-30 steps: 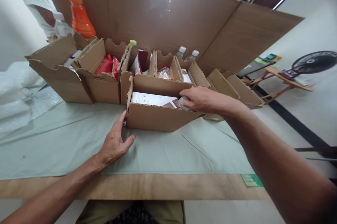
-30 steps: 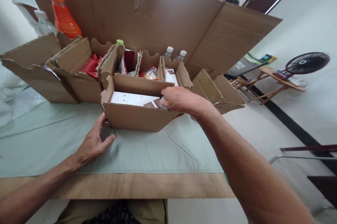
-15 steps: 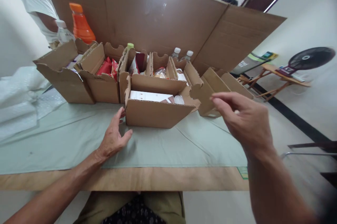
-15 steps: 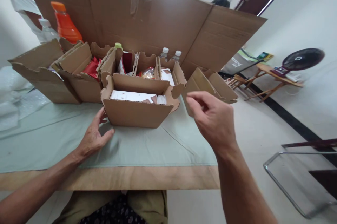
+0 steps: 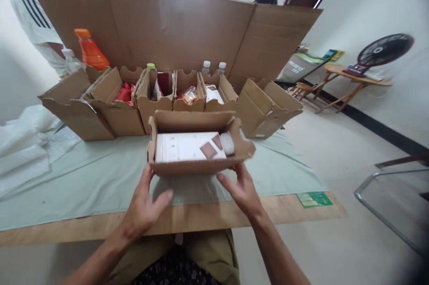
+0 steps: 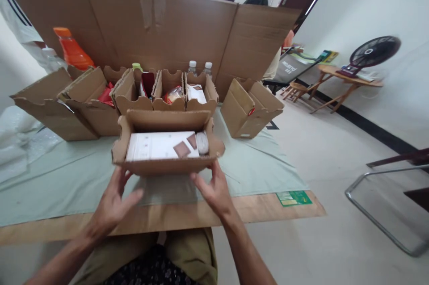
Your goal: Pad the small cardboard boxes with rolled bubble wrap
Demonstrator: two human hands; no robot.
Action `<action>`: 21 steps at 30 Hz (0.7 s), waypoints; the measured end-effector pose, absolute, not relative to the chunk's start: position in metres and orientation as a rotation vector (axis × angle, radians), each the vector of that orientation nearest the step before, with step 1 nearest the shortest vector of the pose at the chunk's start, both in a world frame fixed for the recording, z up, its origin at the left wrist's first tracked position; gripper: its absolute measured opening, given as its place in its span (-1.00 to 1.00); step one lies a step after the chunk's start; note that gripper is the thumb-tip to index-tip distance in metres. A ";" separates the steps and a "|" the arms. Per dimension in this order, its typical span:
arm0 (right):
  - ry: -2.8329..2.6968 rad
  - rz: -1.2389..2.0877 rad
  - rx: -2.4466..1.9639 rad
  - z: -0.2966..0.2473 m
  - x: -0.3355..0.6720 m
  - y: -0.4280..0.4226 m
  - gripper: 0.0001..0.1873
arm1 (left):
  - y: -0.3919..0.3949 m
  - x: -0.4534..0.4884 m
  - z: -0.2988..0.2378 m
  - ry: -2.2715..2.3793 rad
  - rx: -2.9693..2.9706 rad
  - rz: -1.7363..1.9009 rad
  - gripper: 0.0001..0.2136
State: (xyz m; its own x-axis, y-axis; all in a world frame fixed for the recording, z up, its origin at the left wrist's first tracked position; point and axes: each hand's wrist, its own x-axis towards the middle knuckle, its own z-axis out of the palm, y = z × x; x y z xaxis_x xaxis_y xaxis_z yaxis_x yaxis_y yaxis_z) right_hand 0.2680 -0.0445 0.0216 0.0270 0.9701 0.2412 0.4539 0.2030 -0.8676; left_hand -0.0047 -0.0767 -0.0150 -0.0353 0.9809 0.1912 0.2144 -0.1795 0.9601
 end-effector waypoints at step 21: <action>-1.463 0.718 -1.421 0.033 0.247 -0.085 -0.53 | -0.077 -0.014 -0.007 1.249 1.460 1.323 -0.31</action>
